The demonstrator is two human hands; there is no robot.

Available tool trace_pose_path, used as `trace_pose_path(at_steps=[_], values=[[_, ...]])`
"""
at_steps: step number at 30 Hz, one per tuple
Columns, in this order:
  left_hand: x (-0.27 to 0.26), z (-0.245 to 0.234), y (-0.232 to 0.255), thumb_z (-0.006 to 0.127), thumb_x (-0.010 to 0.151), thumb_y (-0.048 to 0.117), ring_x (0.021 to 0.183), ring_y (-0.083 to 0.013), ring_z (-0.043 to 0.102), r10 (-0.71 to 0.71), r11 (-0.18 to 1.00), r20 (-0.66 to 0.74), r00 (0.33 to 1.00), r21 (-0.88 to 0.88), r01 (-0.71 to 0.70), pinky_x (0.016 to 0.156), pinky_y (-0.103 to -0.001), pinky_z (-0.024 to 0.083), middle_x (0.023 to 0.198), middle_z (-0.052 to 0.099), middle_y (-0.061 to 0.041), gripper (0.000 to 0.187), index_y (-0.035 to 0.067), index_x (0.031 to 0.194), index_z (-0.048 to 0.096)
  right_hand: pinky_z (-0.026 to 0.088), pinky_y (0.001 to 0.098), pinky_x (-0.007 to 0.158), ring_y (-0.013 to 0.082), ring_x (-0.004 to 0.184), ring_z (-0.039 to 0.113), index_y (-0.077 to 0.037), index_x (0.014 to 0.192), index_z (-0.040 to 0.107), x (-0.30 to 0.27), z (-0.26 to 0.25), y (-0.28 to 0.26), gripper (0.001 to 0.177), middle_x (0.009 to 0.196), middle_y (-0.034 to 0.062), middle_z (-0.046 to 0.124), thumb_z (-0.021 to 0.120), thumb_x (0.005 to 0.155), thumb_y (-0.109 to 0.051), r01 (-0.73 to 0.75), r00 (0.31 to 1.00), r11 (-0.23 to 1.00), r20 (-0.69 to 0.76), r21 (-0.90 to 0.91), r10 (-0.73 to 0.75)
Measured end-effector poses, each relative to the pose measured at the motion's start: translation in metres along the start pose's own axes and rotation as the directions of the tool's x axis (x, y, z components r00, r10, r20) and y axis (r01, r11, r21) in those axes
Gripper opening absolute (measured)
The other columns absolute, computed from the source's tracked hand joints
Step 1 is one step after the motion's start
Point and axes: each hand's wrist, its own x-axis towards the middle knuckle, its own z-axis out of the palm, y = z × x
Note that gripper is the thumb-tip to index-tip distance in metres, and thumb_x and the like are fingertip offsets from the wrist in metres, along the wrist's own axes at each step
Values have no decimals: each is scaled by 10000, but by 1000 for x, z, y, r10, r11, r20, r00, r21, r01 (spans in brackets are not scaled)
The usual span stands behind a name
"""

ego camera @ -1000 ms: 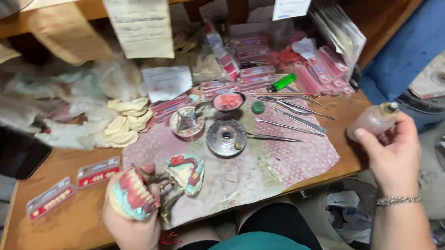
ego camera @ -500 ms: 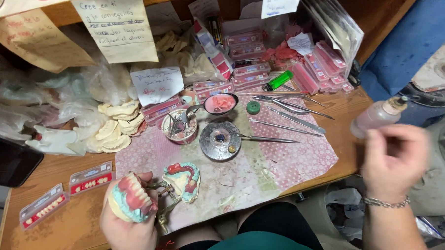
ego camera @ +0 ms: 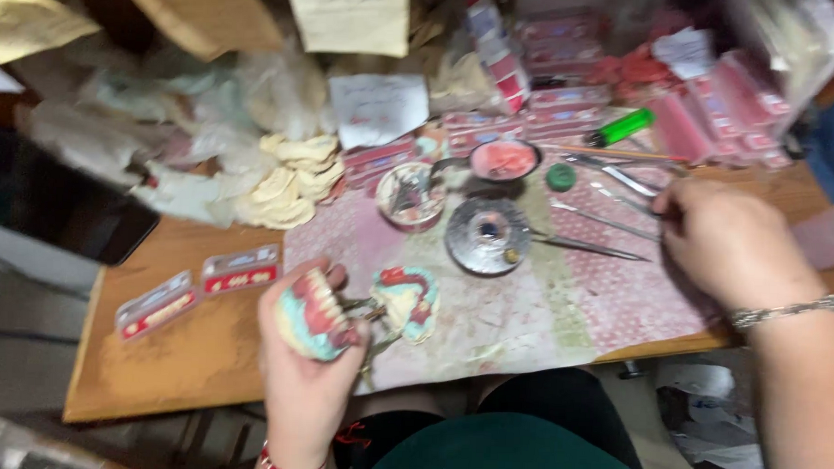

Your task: Applying material and refining a dental prosthesis model using specialized tools at a laboratory bench.

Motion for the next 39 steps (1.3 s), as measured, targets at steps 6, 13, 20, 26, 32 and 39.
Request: trace_pose_path(at_steps=[6, 13, 20, 26, 32, 39], values=[[4, -21, -8, 771, 805, 56, 1391, -343, 611, 8, 975, 193, 981, -218, 35, 1101, -419, 507, 1642, 383, -168, 718, 105, 1422, 408, 577, 445, 879, 304, 1047, 769, -254, 1089, 744, 20, 10, 10, 315, 1102, 20, 820, 675, 782, -236, -90, 976, 995, 197, -45, 97], [19, -38, -8, 785, 821, 246, 1442, -266, 521, 122, 991, 330, 936, 5, -131, 1175, -408, 423, 1545, 492, -135, 561, 53, 1312, 595, 498, 475, 982, 370, 1077, 673, -112, 1097, 704, -6, 54, 32, 280, 1091, 122, 746, 677, 818, -102, 184, 942, 978, -301, 94, -148], [19, -33, -32, 829, 794, 189, 1224, -249, 633, 299, 902, 309, 903, 219, -373, 1110, -384, 476, 1226, 700, -91, 385, 91, 1153, 732, 542, 318, 874, 127, 876, 756, -250, 1192, 708, -94, -19, -98, 339, 973, -91, 811, 593, 891, -143, 37, 995, 806, 55, 591, -86], [-2, -27, -23, 901, 749, 174, 978, -235, 692, 363, 899, 206, 909, 180, -400, 874, -316, 568, 1059, 649, -114, 281, 81, 936, 713, 522, 401, 811, 242, 869, 724, -191, 954, 639, -105, -21, -166, 263, 899, 0, 749, 534, 989, -429, 321, 921, 802, 31, 503, -388], [-18, -24, -41, 893, 778, 180, 1003, -314, 704, 475, 867, 153, 867, 87, -490, 911, -423, 611, 1027, 578, -112, 433, 28, 967, 535, 509, 480, 662, 307, 792, 700, -235, 704, 597, -92, -31, -198, 639, 726, 2, 707, 506, 893, -838, 237, 942, 953, 195, 187, -272], [-21, -30, -49, 878, 762, 247, 1027, -318, 679, 379, 925, 119, 918, -12, -380, 929, -412, 567, 1030, 608, -141, 430, 26, 956, 565, 508, 490, 561, 313, 744, 715, -257, 674, 618, -86, -23, -209, 675, 688, 21, 698, 483, 872, -888, 334, 942, 941, 7, 51, -335]])
